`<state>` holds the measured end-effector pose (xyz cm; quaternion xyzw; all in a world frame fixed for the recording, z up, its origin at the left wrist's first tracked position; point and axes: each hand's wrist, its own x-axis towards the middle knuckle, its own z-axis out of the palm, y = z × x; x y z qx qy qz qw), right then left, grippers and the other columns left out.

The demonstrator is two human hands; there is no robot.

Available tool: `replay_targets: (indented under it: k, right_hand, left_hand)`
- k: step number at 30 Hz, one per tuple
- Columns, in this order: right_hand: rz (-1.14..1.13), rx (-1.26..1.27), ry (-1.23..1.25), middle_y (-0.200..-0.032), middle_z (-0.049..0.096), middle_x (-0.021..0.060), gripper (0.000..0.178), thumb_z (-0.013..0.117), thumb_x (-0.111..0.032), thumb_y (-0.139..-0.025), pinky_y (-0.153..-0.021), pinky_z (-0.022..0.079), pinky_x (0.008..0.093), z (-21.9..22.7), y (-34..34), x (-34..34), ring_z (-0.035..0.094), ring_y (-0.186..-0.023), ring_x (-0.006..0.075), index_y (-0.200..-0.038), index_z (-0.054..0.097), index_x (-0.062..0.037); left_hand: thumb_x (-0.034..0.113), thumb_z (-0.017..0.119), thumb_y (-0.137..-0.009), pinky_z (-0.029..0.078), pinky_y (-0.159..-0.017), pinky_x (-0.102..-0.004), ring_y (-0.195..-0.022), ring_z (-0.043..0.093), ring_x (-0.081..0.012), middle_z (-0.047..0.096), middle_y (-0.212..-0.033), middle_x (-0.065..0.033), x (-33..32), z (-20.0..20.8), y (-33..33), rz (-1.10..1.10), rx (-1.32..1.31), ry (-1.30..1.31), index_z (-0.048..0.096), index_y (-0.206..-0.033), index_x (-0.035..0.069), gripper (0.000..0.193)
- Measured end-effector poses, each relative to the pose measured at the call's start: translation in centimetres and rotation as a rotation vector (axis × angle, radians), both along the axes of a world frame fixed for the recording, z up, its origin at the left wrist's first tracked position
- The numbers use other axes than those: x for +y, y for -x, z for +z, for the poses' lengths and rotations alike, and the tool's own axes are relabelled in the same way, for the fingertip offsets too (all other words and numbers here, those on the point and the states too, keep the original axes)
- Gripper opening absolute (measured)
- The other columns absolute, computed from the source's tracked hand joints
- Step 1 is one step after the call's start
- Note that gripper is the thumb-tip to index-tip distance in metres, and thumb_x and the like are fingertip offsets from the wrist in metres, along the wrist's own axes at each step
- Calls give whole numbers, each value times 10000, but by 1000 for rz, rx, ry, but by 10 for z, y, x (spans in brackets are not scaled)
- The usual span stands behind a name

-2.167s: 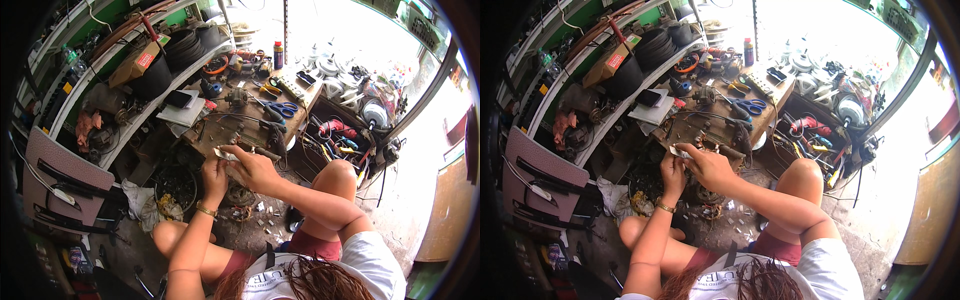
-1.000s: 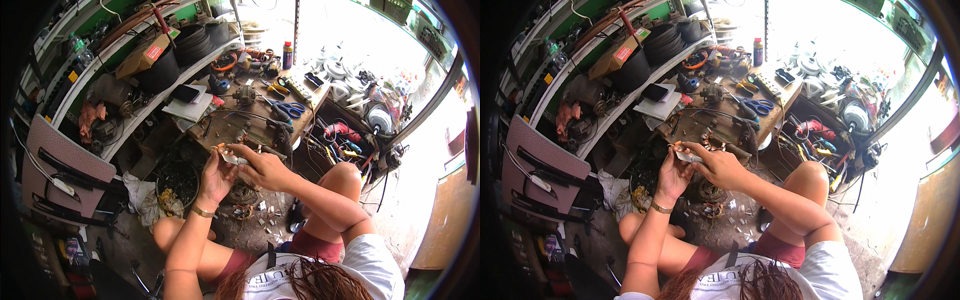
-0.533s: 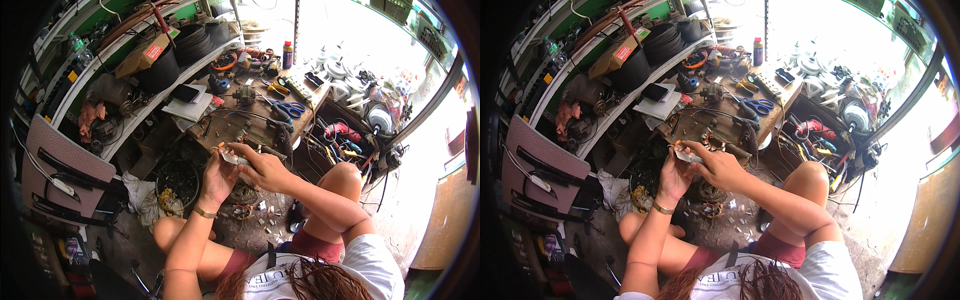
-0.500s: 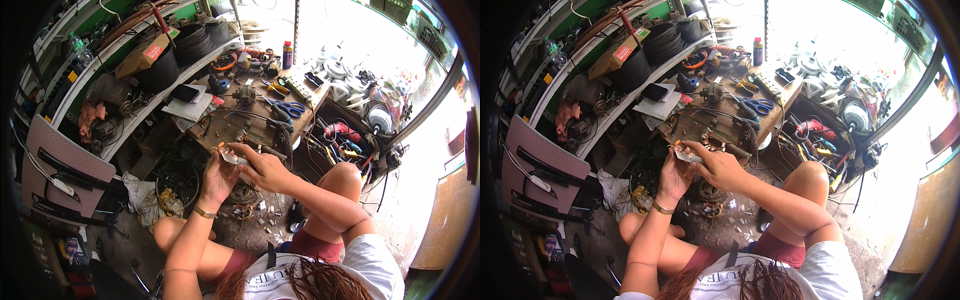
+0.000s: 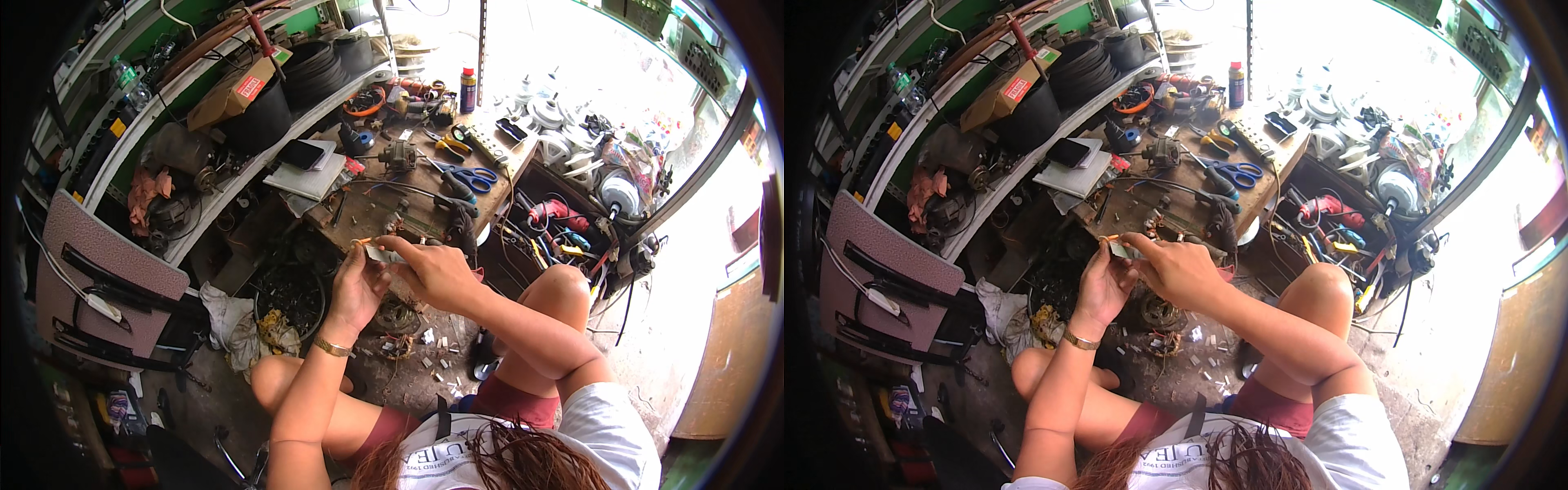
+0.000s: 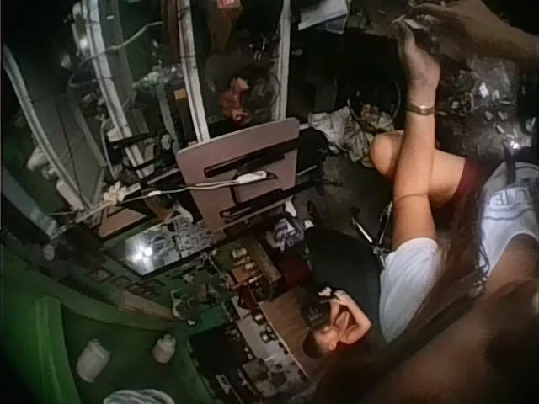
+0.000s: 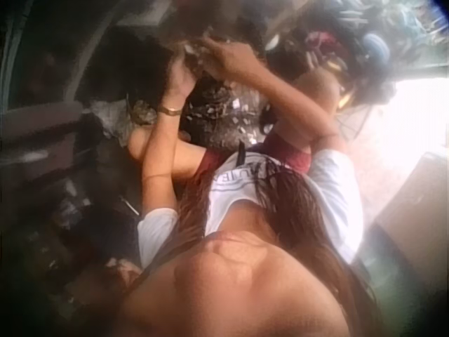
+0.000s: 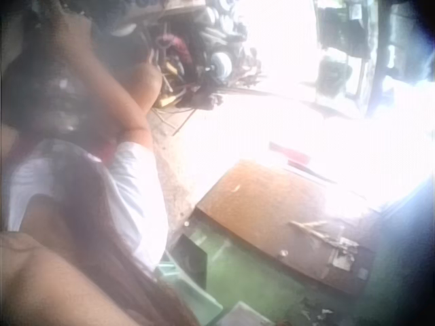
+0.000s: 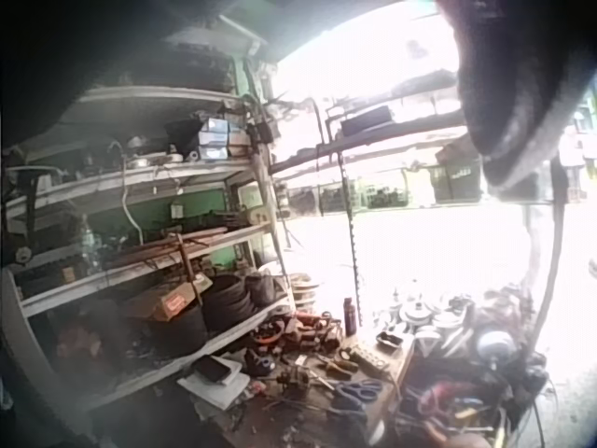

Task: The person manipulates a small metal motor component with copper coils at a workbench. They use pliers to pull on wires and a screwdriver to pry at the housing to disassemble or adjust parts of the component.

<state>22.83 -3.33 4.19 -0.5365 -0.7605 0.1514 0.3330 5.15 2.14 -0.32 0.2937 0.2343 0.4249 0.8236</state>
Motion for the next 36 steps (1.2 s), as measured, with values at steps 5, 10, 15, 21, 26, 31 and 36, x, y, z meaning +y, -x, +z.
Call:
replay_targets:
  k: [5,10,15,21,26,31,36]
  right_hand:
    - [-197,28,-34,-869,685,140,459,567,-221,-911,-591,489,446,-18,6,8,662,-728,348,-1357,461,-201]
    - [-128,430,328,-901,675,125,396,530,-263,-973,-667,500,354,-14,-31,28,655,-777,255,-1338,485,-115]
    - [77,836,423,-918,587,-3,424,508,-309,-1004,-670,450,269,-12,-36,32,534,-783,102,-1288,499,6]
    - [53,666,244,-742,550,32,326,634,-229,-915,-614,415,277,-22,-30,30,504,-679,98,-1134,594,8]
    - [116,532,255,-777,663,155,375,780,-245,-767,-634,484,358,-48,4,21,627,-647,204,-1015,637,-3]
    - [197,395,362,-715,654,144,316,783,-263,-741,-630,487,383,-51,8,24,640,-641,271,-924,664,-35]
    - [46,212,365,-784,655,185,298,733,-213,-736,-708,486,398,-38,-4,27,651,-743,310,-936,647,-10]
  left_hand:
    - [366,584,-958,375,-585,-216,-791,502,-89,545,-877,35,-10,-4,-8,-39,-203,140,592,-1036,136,243]
    - [301,585,-969,382,-589,-210,-753,480,-87,513,-839,22,-24,12,-11,-96,-138,180,588,-998,112,191]
    - [141,577,-960,387,-550,-177,-730,485,-36,576,-869,30,3,-16,17,74,522,-270,579,-1057,83,113]
    - [83,611,-927,374,-543,-167,-773,529,-32,601,-932,26,6,-26,28,183,675,-371,574,-1091,66,169]
    - [21,634,-894,456,-645,-220,-788,557,-56,589,-869,-6,-14,-31,24,79,731,-631,455,-1181,26,338]
    - [-12,662,-846,461,-669,-236,-724,563,-92,590,-813,-43,-27,-13,23,173,750,-759,401,-1182,19,427]
    - [-48,635,-811,495,-684,-292,-724,618,-209,605,-836,-94,-24,-4,42,108,1093,-929,458,-1127,15,368]
